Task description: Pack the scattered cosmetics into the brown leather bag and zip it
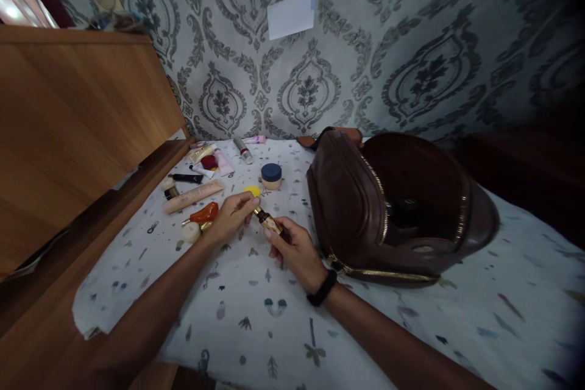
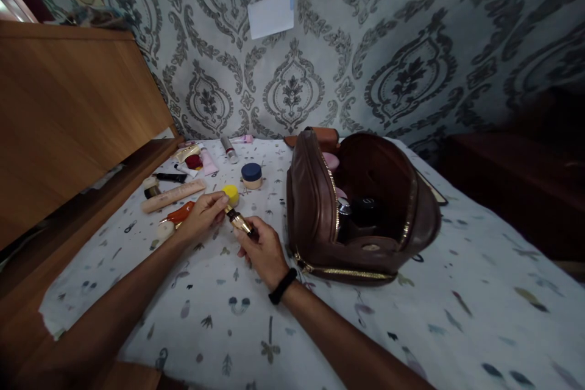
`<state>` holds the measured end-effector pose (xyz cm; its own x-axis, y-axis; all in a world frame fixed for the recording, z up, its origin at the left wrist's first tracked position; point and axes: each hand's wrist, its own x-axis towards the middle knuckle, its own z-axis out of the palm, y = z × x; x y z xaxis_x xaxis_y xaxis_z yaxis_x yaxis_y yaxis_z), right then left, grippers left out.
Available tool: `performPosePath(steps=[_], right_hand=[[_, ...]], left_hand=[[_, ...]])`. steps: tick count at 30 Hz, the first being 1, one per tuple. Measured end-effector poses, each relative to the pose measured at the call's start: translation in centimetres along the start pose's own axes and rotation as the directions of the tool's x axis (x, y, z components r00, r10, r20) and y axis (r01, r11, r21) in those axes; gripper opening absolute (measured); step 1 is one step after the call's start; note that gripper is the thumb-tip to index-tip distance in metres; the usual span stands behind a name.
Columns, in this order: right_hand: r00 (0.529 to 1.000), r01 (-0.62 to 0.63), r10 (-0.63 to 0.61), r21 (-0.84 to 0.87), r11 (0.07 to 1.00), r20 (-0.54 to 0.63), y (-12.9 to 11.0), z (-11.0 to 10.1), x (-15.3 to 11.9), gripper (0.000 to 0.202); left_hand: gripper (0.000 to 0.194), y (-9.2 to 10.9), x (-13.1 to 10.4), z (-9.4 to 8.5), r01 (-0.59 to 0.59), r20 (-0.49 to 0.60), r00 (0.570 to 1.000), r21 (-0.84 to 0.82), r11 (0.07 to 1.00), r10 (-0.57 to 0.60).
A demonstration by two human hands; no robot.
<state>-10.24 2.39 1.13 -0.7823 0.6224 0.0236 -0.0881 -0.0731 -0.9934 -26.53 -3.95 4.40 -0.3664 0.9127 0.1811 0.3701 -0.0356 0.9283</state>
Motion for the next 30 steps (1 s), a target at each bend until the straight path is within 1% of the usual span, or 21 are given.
performPosePath(steps=[4,7,10,15,18,21,24,27,30], right_hand=[[1.0,-0.005,0.005,-0.007,1.0,-0.005,0.0,0.0,0.0,0.037],[1.0,0.001,-0.001,-0.006,1.0,-0.01,0.1,0.0,0.1,0.038],[1.0,-0.003,0.003,-0.007,1.0,-0.011,0.2,0.0,0.1,0.038],[1.0,0.005,-0.005,-0.012,1.0,-0.004,0.3,0.0,0.1,0.036],[1.0,0.009,-0.009,-0.027,1.0,-0.003,0.3,-0.1,0.1,0.034],[1.0,0.01,-0.01,-0.034,0.999,-0.004,0.3,-0.1,0.0,0.034],[1.0,0.001,-0.001,-0.043,0.999,-0.003,0.1,-0.1,0.0,0.035],[1.0,-0.003,0.003,-0.046,0.999,0.002,0.0,-0.1,0.0,0.035],[1.0,-0.013,0.014,-0.033,0.999,0.004,-0.2,0.0,0.0,0.036]], left_hand=[[0.059,0.0,-0.2,-0.1,0.036,-0.038,0.999,0.064,0.997,-0.033],[0.061,0.0,-0.3,-0.2,0.028,-0.066,0.998,0.092,0.995,-0.022],[0.063,-0.2,-0.2,-0.3,0.023,-0.048,0.999,0.104,0.994,-0.018],[0.058,-0.5,0.0,-0.5,0.052,-0.02,0.998,0.049,0.997,-0.051],[0.053,-0.2,0.1,-0.9,0.033,0.021,0.999,0.032,0.999,-0.033],[0.045,0.2,0.1,-1.2,0.007,0.064,0.998,-0.04,0.999,-0.005],[0.042,0.1,0.2,-1.2,-0.003,0.068,0.998,-0.102,0.995,0.01],[0.042,-0.1,0.2,-1.0,0.001,0.057,0.998,-0.102,0.995,0.005],[0.039,0.1,0.2,-0.9,0.01,0.073,0.997,-0.082,0.997,-0.004]])
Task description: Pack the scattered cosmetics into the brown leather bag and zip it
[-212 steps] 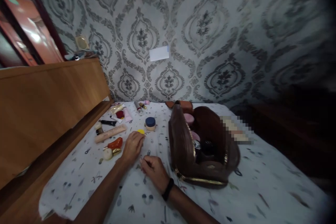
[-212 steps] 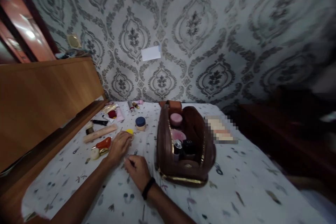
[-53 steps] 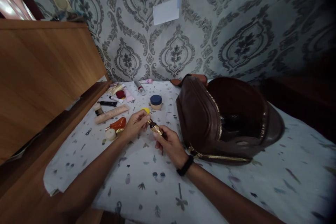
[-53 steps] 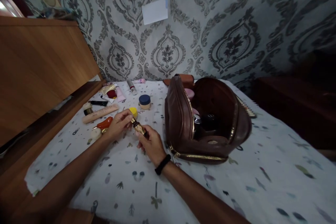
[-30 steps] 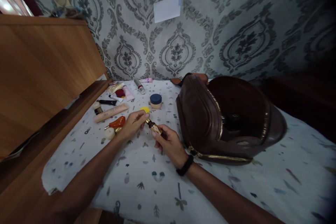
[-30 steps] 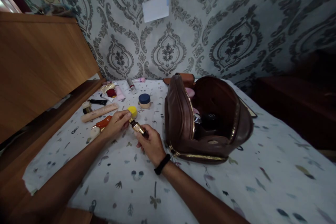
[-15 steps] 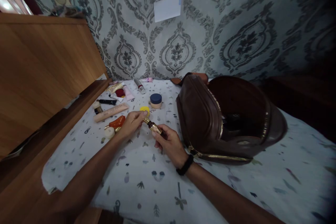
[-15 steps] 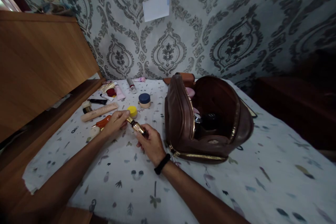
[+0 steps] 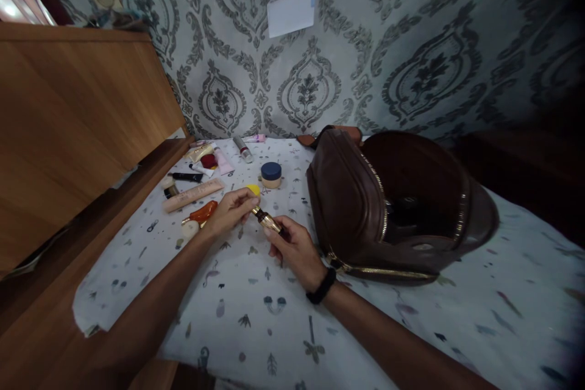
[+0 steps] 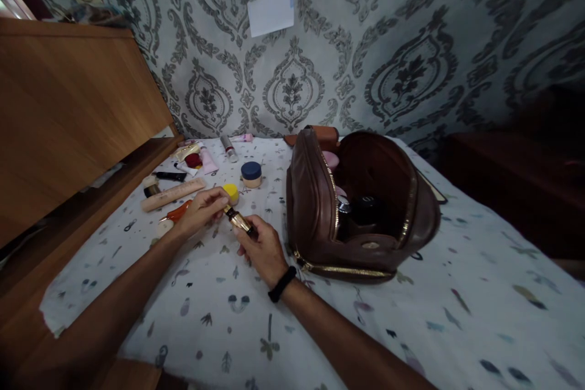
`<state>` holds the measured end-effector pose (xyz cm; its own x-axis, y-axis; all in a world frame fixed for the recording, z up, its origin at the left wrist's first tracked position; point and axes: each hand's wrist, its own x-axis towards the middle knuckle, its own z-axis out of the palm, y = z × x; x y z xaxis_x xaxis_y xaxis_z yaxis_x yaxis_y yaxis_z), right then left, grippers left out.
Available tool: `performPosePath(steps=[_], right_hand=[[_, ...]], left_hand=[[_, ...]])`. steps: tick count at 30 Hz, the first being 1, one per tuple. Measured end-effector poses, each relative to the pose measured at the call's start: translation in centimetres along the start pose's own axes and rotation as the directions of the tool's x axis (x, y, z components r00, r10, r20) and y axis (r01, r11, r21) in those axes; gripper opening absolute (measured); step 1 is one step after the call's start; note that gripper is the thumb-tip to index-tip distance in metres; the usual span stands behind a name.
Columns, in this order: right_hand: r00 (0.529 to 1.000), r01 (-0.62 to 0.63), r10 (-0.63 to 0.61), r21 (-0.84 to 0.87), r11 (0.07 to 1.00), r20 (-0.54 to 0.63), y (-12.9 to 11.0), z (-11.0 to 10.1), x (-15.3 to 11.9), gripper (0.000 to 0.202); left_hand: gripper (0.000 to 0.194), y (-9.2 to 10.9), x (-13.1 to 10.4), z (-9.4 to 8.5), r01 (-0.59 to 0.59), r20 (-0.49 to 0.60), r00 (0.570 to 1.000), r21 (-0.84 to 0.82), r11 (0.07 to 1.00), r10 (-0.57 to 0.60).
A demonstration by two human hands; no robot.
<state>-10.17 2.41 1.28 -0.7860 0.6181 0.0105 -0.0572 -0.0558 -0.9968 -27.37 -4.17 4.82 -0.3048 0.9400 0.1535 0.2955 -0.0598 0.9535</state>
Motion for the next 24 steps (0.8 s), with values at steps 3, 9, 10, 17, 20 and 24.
performPosePath(steps=[3,9,10,17,20,24], right_hand=[[1.0,-0.007,0.007,0.004,1.0,-0.003,-0.1,0.0,0.0,0.037],[1.0,-0.005,0.005,0.004,1.0,0.002,-0.1,0.0,-0.2,0.039],[1.0,-0.005,0.005,-0.001,1.0,0.002,-0.1,0.0,-0.2,0.039],[1.0,-0.004,0.004,-0.006,1.0,0.003,-0.1,0.0,-0.1,0.041],[1.0,-0.004,0.004,-0.009,1.0,0.011,-0.1,-0.1,-0.1,0.041],[1.0,0.003,-0.003,0.009,1.0,0.008,0.1,-0.1,-0.1,0.04]], left_hand=[[0.034,0.6,-0.2,-0.1,-0.037,0.014,0.999,0.002,0.999,0.037],[0.038,0.4,-0.2,-0.1,-0.033,0.014,0.999,0.028,0.999,0.032],[0.039,0.3,-0.2,0.0,-0.007,0.013,1.0,0.027,1.0,0.006],[0.038,1.3,-0.4,0.0,-0.035,0.04,0.999,0.026,0.999,0.034],[0.039,1.4,-0.4,0.0,-0.007,0.039,0.999,0.034,0.999,0.005],[0.04,0.9,-0.3,0.2,0.056,0.062,0.996,0.001,0.998,-0.056]])
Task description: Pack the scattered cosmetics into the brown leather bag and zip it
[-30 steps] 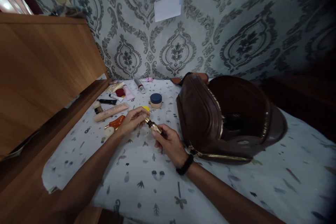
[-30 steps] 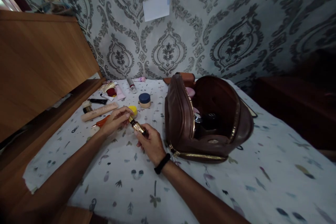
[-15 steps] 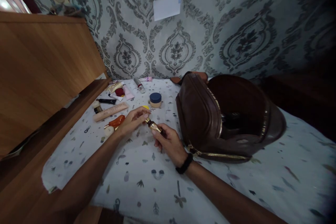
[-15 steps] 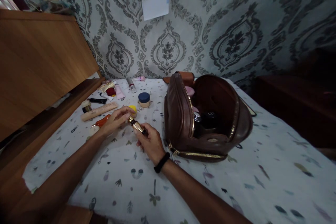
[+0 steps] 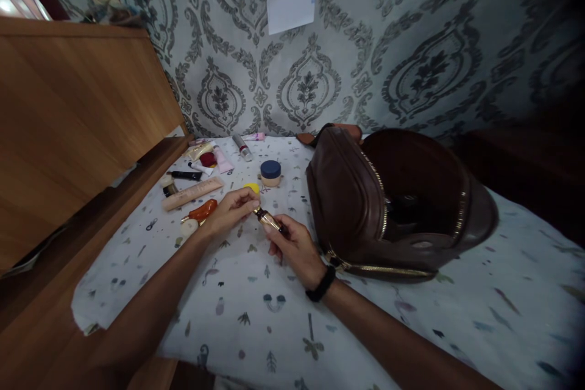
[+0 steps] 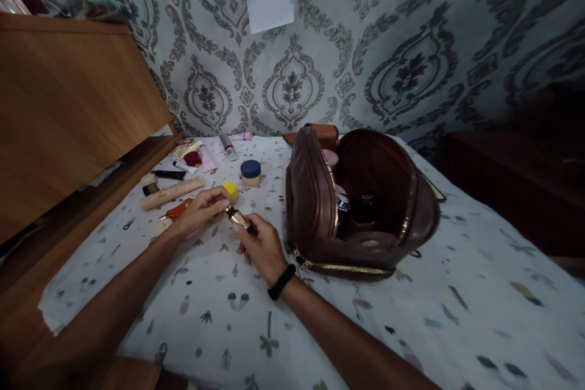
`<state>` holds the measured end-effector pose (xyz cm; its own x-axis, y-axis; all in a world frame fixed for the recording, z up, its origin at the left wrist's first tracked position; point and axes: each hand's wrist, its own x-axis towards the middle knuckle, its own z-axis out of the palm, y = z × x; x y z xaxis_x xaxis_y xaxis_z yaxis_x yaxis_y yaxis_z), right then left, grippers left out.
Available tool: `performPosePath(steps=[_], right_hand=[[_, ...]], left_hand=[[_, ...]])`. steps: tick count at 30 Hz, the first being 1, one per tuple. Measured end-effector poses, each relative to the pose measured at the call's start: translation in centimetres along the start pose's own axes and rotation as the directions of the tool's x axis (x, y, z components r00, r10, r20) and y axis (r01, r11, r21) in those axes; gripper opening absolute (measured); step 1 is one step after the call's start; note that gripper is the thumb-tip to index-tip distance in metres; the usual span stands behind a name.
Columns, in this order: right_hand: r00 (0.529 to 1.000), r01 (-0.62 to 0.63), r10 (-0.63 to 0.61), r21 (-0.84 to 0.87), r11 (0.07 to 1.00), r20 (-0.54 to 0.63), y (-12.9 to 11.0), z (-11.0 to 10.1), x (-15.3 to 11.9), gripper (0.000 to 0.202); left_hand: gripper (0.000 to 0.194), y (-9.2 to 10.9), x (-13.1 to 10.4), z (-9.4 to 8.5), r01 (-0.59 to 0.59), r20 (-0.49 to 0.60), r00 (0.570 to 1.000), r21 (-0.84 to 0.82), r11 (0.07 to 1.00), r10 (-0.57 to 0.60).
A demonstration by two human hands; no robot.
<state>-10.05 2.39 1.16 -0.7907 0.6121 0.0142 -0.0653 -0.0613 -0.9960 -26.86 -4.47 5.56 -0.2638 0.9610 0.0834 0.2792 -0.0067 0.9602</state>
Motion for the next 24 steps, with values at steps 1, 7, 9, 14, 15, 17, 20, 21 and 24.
performPosePath(steps=[1,7,9,14,15,17,20,21,24], right_hand=[[1.0,-0.001,0.001,0.008,1.0,0.001,0.04,0.01,0.0,0.04],[1.0,-0.021,0.021,0.03,0.999,0.005,-0.09,-0.05,-0.05,0.044],[1.0,-0.023,0.023,0.028,0.999,0.008,-0.19,-0.07,-0.07,0.046],[1.0,-0.016,0.016,0.043,0.999,0.012,-0.35,-0.03,-0.13,0.047],[1.0,-0.015,0.014,0.045,0.999,0.016,-0.35,-0.04,-0.13,0.047],[0.999,-0.015,0.014,0.044,0.999,0.033,-0.32,-0.07,-0.11,0.046],[0.998,-0.028,0.024,0.062,0.998,0.059,-0.29,-0.13,-0.08,0.048],[0.997,-0.031,0.026,0.075,0.997,0.066,-0.31,-0.15,-0.09,0.049],[0.996,-0.032,0.022,0.119,0.992,0.084,-0.49,-0.17,-0.19,0.052]], left_hand=[[0.04,-0.07,0.01,0.01,-0.004,0.006,1.0,-0.007,1.0,0.004],[0.035,0.26,-0.18,-0.12,-0.119,0.018,0.993,0.003,0.993,0.118],[0.035,0.42,-0.22,-0.14,-0.12,0.025,0.993,0.006,0.993,0.12],[0.036,0.28,-0.24,-0.18,-0.11,0.027,0.994,0.008,0.994,0.11],[0.036,0.17,-0.24,-0.2,-0.109,0.026,0.994,0.002,0.994,0.109],[0.037,-0.07,-0.23,-0.25,-0.096,0.033,0.995,-0.026,0.995,0.097],[0.04,-0.32,-0.26,-0.29,-0.053,0.057,0.997,-0.095,0.994,0.058],[0.041,-0.36,-0.28,-0.29,-0.041,0.066,0.997,-0.118,0.992,0.049],[0.047,-0.45,-0.31,-0.12,-0.02,0.105,0.994,-0.169,0.985,0.038]])
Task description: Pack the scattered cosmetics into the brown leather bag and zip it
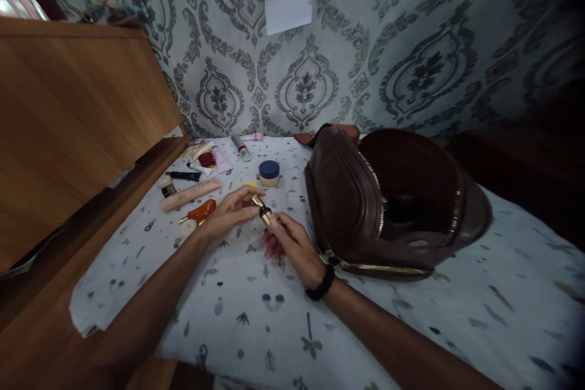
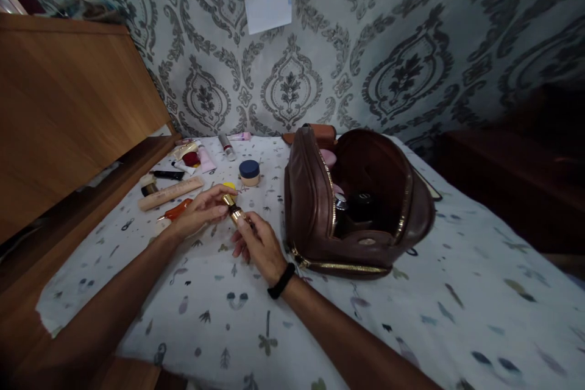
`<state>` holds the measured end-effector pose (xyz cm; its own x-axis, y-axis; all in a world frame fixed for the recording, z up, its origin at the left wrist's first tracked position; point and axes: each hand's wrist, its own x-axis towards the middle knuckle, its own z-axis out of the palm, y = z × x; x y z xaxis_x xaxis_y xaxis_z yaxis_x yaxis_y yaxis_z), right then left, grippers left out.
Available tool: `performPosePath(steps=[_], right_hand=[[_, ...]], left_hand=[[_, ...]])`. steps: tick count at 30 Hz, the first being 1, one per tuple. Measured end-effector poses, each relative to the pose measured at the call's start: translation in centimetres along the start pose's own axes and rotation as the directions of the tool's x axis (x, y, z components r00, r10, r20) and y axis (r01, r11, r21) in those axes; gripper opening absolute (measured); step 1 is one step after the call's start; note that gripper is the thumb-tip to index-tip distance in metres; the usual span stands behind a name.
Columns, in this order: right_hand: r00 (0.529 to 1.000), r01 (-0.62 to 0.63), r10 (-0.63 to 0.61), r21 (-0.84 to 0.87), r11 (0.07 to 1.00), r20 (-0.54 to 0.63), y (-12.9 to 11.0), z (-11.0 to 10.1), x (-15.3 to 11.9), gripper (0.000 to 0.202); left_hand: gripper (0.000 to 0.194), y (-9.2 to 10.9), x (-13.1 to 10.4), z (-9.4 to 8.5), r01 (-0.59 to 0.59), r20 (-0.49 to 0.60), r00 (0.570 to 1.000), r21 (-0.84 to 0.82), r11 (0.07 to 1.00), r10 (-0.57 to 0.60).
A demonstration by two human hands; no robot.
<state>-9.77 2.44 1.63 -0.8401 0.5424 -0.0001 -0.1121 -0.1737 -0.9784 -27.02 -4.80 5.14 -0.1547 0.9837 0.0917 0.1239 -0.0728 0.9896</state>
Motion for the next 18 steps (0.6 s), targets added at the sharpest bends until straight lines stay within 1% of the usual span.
performPosePath(steps=[2,5,6,8,10,12,13,15,18], right_hand=[[1.0,0.003,-0.003,0.022,1.0,-0.003,-0.1,0.0,-0.1,0.052],[1.0,0.007,-0.006,0.028,1.0,-0.029,-0.1,0.0,-0.1,0.05],[0.999,0.009,-0.008,0.025,1.0,-0.038,0.0,0.0,-0.1,0.05],[0.999,0.008,-0.008,0.018,1.0,-0.048,0.2,0.1,0.0,0.05],[0.998,0.008,-0.007,0.007,1.0,-0.058,0.4,0.1,0.1,0.05],[0.997,0.015,-0.017,-0.02,1.0,-0.079,0.6,0.2,0.1,0.05],[0.994,0.032,-0.036,-0.049,0.998,-0.099,0.7,0.2,0.1,0.048],[0.978,0.096,-0.122,-0.153,0.984,-0.171,0.6,0.2,0.0,0.042],[0.914,0.182,-0.294,-0.365,0.913,-0.281,-0.1,0.1,-0.4,0.032]], left_hand=[[0.047,-0.2,0.1,0.2,-0.002,0.039,0.999,-0.009,1.0,0.002],[0.041,-0.8,0.3,0.6,0.012,0.133,0.991,-0.021,1.0,-0.009],[0.04,-1.1,0.4,0.7,0.018,0.15,0.989,-0.029,0.999,-0.013],[0.038,-1.5,0.6,0.8,0.013,0.13,0.991,-0.043,0.999,-0.007],[0.036,-1.8,0.6,0.8,-0.013,0.069,0.998,-0.044,0.999,0.016],[0.036,-1.8,0.5,0.9,-0.023,0.035,0.999,-0.048,0.999,0.025],[0.036,-1.6,0.5,0.9,-0.022,0.027,0.999,-0.052,0.998,0.023],[0.037,-1.1,0.3,1.1,-0.011,0.017,1.0,-0.064,0.998,0.012],[0.041,-0.3,0.1,1.3,0.026,0.032,0.999,-0.1,0.995,-0.022]])
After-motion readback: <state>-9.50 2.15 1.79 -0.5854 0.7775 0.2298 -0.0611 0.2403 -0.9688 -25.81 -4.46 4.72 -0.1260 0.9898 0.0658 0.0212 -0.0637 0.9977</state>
